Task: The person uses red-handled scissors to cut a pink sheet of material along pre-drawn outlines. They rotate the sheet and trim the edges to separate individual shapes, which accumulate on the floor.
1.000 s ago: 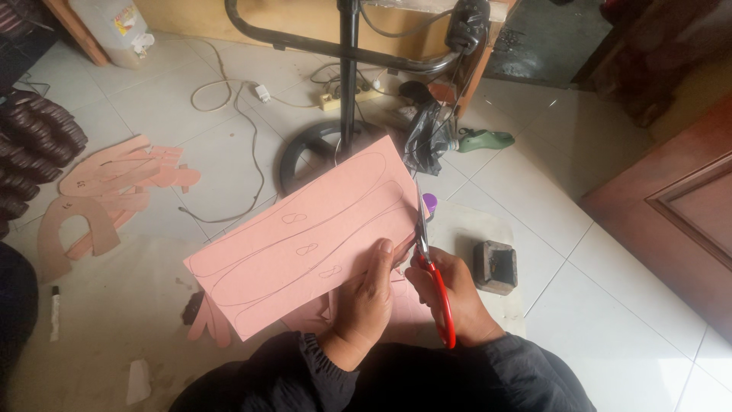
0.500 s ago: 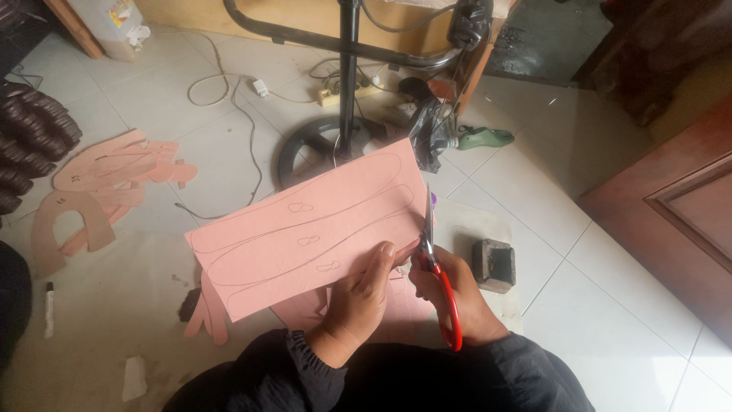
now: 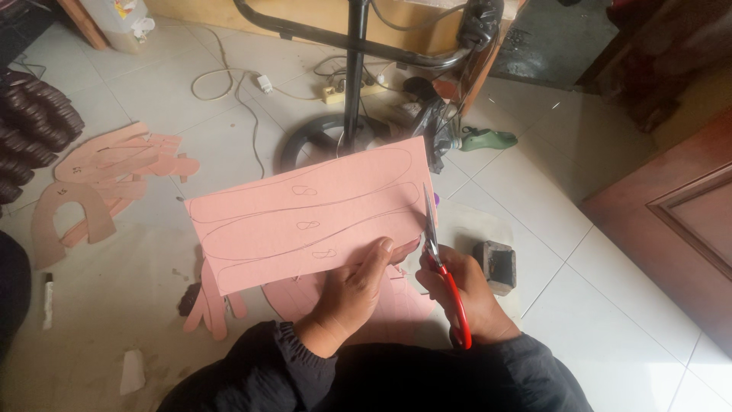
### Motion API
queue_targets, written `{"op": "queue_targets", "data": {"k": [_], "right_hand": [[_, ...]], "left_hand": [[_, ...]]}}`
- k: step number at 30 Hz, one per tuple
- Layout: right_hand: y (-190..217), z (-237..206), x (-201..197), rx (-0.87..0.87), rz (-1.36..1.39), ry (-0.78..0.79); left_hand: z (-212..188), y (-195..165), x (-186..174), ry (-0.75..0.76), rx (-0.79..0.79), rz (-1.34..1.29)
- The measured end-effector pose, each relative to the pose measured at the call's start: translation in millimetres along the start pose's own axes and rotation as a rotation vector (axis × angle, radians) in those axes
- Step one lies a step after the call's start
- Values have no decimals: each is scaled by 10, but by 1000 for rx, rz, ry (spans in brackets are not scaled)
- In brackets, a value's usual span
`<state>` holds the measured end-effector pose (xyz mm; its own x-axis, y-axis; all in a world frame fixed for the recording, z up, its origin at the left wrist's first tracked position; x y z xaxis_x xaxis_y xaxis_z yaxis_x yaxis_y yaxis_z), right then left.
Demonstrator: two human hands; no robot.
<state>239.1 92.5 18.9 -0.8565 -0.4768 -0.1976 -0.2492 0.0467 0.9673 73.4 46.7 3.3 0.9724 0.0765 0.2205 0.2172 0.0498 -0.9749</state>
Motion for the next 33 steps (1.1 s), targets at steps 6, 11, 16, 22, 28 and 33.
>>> {"op": "queue_targets", "data": {"k": [6, 11, 16, 22, 28, 33], "right_hand": [[43, -10, -59, -49, -102, 13], [10, -14, -81, 0, -119, 9], [26, 1, -100, -30, -163, 42], [5, 14, -84, -29, -151, 76], [27, -5, -27, 0, -151, 106], [-154, -13, 335, 112, 103, 10]], "left_hand": [[49, -42, -129, 39, 52, 131], [52, -83, -217, 63, 35, 186], [112, -121, -354, 37, -101, 362], [150, -176, -405, 138, -21, 314], [200, -143, -463, 87, -81, 164], [201, -101, -286, -64, -61, -77]]}}
Point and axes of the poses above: each hand's wrist, its own z-axis towards the middle knuckle, its own x-axis out of the palm, y = z × x, the point moved 5 cm from there along z, towards the middle knuckle, and after that the axes turned 5 degrees about z, right-handed, at the moved point
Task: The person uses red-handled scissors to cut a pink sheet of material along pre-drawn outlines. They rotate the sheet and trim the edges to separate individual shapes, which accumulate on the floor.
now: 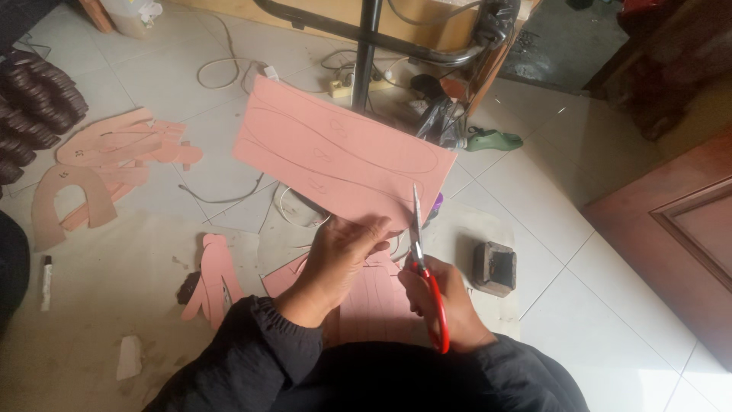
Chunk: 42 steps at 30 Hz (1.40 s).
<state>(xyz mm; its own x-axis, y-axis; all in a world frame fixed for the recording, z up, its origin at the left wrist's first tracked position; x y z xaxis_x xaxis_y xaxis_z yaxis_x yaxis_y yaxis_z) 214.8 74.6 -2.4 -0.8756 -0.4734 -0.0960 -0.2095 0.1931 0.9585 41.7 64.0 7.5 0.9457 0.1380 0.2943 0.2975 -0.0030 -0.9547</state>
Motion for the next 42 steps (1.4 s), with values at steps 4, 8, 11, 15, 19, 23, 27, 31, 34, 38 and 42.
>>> {"op": "queue_targets", "data": {"k": [4, 8, 11, 15, 19, 23, 27, 31, 34, 38, 42], "right_hand": [[-22, 9, 43, -50, -12, 8], [64, -44, 88, -140, 176, 188], [162, -140, 147, -247, 283, 366], [213, -132, 80, -269, 112, 251], [236, -98, -20, -219, -110, 140], [257, -112, -39, -257, -139, 125], [220, -97, -20, -246, -144, 84], [196, -64, -23, -267, -175, 34], [167, -57, -15, -283, -105, 49], [162, -65, -35, -309, -110, 55], [161, -71, -59, -252, -152, 40]], "left_hand": [[1, -9, 58, -46, 56, -19], [-45, -22, 63, -60, 38, -24], [-81, -69, 93, -43, 25, -3], [-128, -133, 132, -52, -6, 40], [-133, -172, 153, -55, 42, 151], [-131, -111, 130, -42, 32, 182], [-168, 1, 177, -76, 13, 100], [-205, 46, 251, -75, 68, 36], [-224, 112, 263, -157, 9, 23], [-218, 112, 279, -126, 45, -85], [-206, 82, 249, -106, 108, -69]]}}
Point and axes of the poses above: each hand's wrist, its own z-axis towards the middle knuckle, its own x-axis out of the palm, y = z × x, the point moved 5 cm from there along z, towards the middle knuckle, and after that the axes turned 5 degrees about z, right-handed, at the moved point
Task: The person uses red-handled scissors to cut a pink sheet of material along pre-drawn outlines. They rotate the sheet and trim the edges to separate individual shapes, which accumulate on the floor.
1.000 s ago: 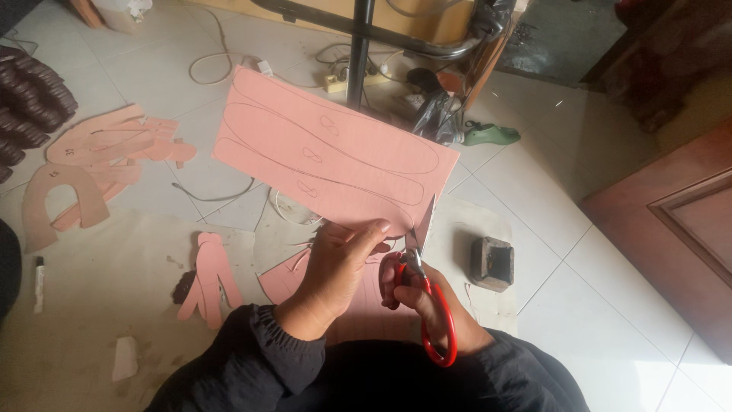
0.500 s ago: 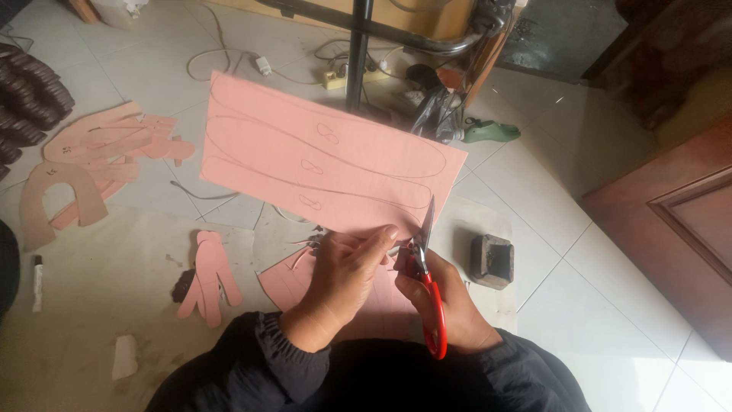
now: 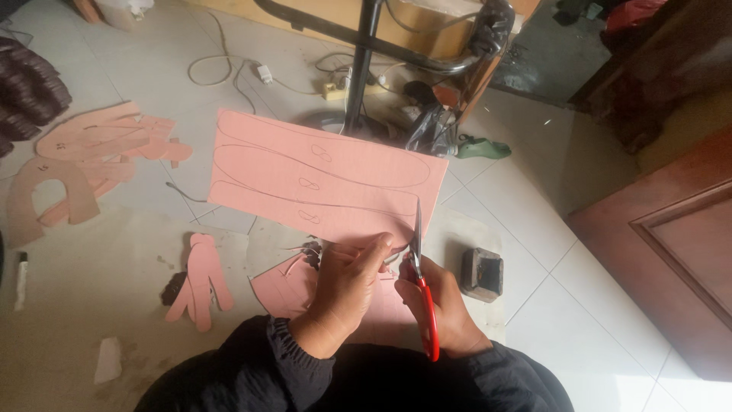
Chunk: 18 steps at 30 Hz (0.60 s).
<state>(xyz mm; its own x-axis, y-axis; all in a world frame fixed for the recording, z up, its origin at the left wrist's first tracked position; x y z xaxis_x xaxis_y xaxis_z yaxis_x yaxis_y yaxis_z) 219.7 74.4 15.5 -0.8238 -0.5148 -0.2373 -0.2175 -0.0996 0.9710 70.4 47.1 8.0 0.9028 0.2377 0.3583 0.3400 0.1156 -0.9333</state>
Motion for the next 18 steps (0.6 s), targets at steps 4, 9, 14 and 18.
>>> {"op": "queue_targets", "data": {"k": [4, 9, 14, 18], "right_hand": [[-39, 6, -3, 112, 27, 3], [29, 1, -43, 21, -54, 43], [121, 10, -85, -23, -130, 93], [149, 24, -111, -8, -198, 98]], "left_hand": [[10, -26, -49, 28, 19, 26], [25, -120, -89, 52, -3, 111], [44, -286, -122, 106, 29, 297], [81, -383, -118, 154, 74, 365]]}}
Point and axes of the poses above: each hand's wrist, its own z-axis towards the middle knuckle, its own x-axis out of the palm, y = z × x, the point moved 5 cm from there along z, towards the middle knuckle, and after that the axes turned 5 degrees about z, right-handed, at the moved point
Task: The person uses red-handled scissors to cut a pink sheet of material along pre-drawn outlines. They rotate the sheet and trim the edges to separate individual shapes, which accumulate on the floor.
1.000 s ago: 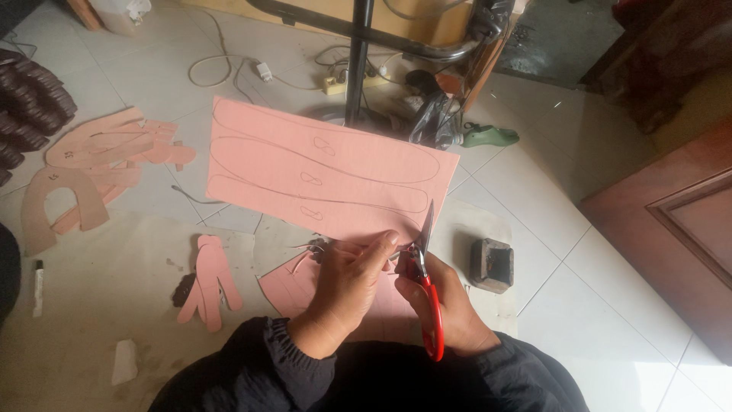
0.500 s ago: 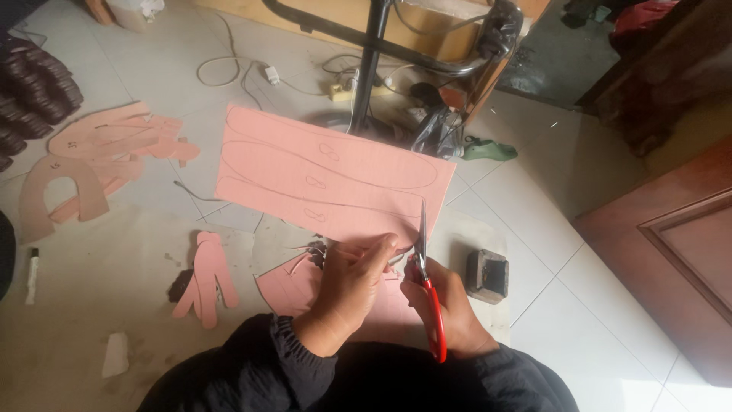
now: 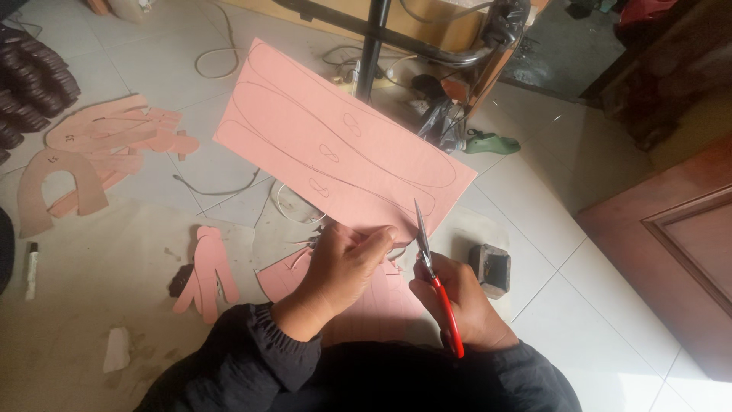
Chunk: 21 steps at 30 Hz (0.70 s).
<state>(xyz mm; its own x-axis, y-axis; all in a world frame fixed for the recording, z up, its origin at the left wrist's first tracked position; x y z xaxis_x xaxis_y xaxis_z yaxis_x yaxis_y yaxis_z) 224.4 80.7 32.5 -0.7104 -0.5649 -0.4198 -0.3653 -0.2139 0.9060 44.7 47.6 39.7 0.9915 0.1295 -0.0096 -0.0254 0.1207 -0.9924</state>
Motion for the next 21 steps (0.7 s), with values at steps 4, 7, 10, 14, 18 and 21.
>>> {"op": "queue_targets", "data": {"k": [4, 7, 10, 14, 18, 21], "right_hand": [[-38, 7, -5, 19, -31, -40], [-64, 1, 3, 3, 43, -43], [-98, 15, -11, 24, 59, -35], [-137, 32, -55, 66, -17, -58], [-152, -27, -40, 94, -38, -44], [-121, -23, -16, 99, 22, -4]], "left_hand": [[12, -18, 1, 33, -24, -17], [24, -35, -3, 13, -21, 23], [44, -49, 4, 13, -40, -23], [92, -45, -32, 74, -90, 28], [50, -48, -58, 67, -42, 81], [60, -99, -62, 63, 52, 157]]}}
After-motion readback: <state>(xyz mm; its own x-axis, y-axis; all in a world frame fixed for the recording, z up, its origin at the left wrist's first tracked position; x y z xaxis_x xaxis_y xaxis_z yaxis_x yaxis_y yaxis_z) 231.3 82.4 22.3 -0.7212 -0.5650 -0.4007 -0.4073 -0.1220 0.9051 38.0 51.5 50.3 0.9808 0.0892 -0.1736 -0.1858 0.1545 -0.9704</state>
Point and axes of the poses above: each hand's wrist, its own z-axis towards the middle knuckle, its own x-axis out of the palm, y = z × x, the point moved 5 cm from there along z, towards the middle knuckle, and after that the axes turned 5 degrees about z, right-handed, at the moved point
